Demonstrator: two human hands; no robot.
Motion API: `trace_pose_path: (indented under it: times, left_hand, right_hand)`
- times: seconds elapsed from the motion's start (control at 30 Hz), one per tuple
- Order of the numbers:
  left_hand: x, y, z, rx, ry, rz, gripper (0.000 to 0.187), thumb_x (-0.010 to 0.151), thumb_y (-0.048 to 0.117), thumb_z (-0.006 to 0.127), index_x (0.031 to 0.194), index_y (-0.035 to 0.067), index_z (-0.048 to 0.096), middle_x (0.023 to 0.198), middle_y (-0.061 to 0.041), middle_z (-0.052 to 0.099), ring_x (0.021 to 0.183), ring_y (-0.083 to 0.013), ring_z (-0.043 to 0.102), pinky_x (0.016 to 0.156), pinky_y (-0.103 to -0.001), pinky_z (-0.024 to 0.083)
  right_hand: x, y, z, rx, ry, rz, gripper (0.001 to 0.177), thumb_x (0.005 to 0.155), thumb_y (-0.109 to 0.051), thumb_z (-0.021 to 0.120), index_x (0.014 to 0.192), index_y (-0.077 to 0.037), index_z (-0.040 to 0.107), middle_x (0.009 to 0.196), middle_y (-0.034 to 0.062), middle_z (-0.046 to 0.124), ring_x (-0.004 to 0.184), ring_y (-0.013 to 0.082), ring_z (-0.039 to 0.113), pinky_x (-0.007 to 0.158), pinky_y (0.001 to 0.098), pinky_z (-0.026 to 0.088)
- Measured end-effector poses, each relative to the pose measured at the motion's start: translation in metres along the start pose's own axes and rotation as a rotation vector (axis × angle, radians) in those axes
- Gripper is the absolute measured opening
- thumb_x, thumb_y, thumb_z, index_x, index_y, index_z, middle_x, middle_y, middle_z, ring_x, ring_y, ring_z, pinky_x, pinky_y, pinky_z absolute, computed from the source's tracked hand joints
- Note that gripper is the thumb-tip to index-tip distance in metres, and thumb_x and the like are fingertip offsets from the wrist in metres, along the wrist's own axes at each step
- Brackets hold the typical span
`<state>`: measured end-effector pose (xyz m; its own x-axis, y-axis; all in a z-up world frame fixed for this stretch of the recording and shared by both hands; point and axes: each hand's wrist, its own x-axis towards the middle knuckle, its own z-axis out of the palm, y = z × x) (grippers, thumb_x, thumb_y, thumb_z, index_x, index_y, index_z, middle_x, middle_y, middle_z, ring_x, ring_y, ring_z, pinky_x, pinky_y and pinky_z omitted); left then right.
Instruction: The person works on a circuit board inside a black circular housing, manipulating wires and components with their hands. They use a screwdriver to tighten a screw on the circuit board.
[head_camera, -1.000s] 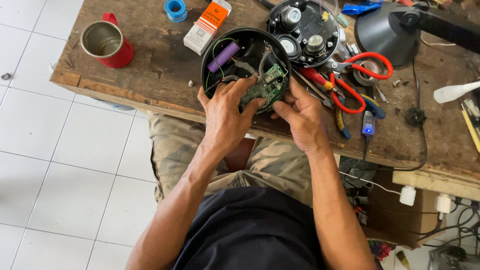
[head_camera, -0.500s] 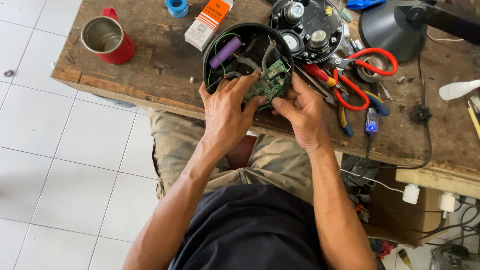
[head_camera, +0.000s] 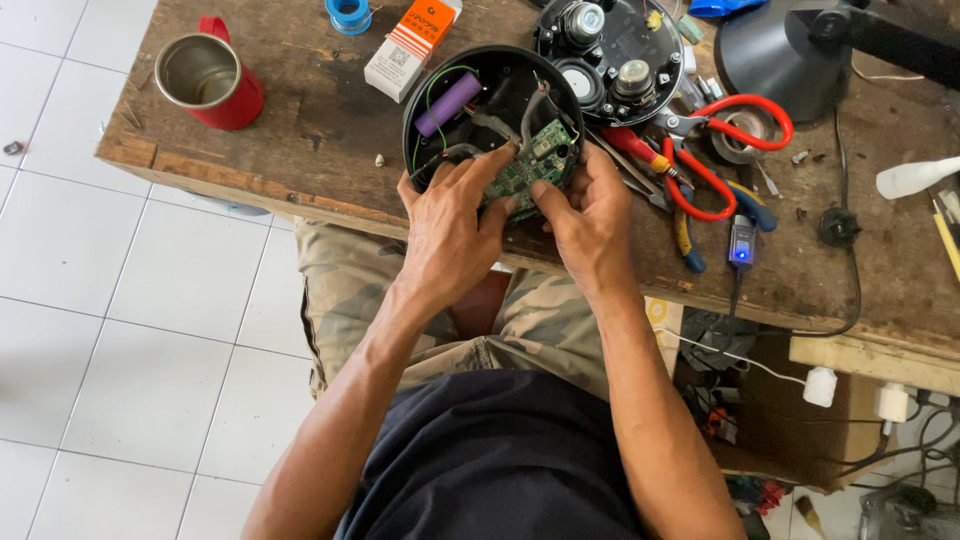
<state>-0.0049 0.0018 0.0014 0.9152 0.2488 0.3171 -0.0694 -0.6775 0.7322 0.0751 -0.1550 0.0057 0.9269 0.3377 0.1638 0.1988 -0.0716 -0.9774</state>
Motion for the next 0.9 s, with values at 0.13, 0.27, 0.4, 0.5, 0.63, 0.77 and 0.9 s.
trace_pose_path:
  times: [0.13,0.27,0.4,0.5,0.63,0.77,0.9]
  left_hand:
    - [-0.002,0.003,-0.007,-0.072,-0.027,-0.033,0.061,0.103,0.016,0.079,0.161,0.019,0.059,0.116,-0.008,0.074,0.118,-0.0350,0.071,0.118,-0.084,0.015]
    - [-0.007,0.012,-0.020,-0.052,0.024,-0.010,0.072,0.103,0.008,0.080,0.168,0.016,0.050,0.118,-0.013,0.074,0.120,-0.0380,0.073,0.121,-0.082,0.009]
    - [-0.005,0.002,-0.020,-0.114,0.022,-0.066,0.074,0.100,0.008,0.083,0.166,0.016,0.050,0.113,-0.012,0.076,0.114,-0.0378,0.075,0.122,-0.078,0.012]
    - [-0.003,0.001,-0.018,-0.149,0.027,-0.079,0.076,0.098,0.004,0.083,0.165,0.015,0.048,0.109,-0.012,0.078,0.111,-0.0387,0.075,0.122,-0.077,0.012]
    - [-0.006,0.004,-0.020,-0.110,0.012,-0.087,0.074,0.098,0.007,0.084,0.164,0.013,0.050,0.112,-0.012,0.077,0.115,-0.0386,0.074,0.121,-0.077,0.013]
    - [-0.007,0.000,-0.023,-0.058,-0.039,-0.076,0.078,0.098,0.008,0.082,0.167,0.015,0.047,0.119,-0.010,0.077,0.118,-0.0370,0.074,0.123,-0.076,0.011]
    - [-0.006,0.005,-0.025,-0.043,-0.041,-0.053,0.078,0.099,0.007,0.081,0.168,0.017,0.047,0.121,-0.010,0.077,0.120,-0.0375,0.074,0.123,-0.076,0.012]
  right_hand:
    - [-0.002,-0.001,-0.002,0.007,-0.005,0.006,0.041,0.101,-0.003,0.078,0.139,0.000,0.062,0.100,0.0147,0.075,0.082,0.0164,0.076,0.057,0.0240,0.061]
    - [-0.002,-0.004,-0.002,0.038,0.011,0.020,0.040,0.099,-0.004,0.078,0.136,0.000,0.064,0.097,0.0138,0.075,0.077,0.0147,0.074,0.055,0.0234,0.061]
    - [-0.003,-0.010,0.000,0.072,0.022,0.026,0.043,0.099,-0.002,0.079,0.139,0.000,0.063,0.098,0.0123,0.074,0.077,0.0138,0.073,0.055,0.0230,0.061]
    - [-0.001,-0.004,-0.002,0.065,0.021,0.025,0.041,0.099,-0.003,0.079,0.138,-0.001,0.064,0.097,0.0116,0.074,0.075,0.0134,0.072,0.055,0.0236,0.062]
    - [-0.001,-0.003,-0.002,0.067,0.015,0.013,0.042,0.099,-0.004,0.080,0.138,-0.001,0.064,0.097,0.0129,0.075,0.075,0.0146,0.072,0.055,0.0245,0.062]
    - [-0.001,-0.005,-0.002,0.073,0.014,0.000,0.042,0.099,-0.003,0.081,0.138,-0.001,0.064,0.097,0.0130,0.076,0.075,0.0152,0.074,0.054,0.0256,0.063]
    - [0.000,-0.001,-0.003,0.067,0.011,0.011,0.043,0.099,-0.004,0.081,0.138,0.000,0.064,0.096,0.0132,0.075,0.074,0.0159,0.074,0.054,0.0257,0.063]
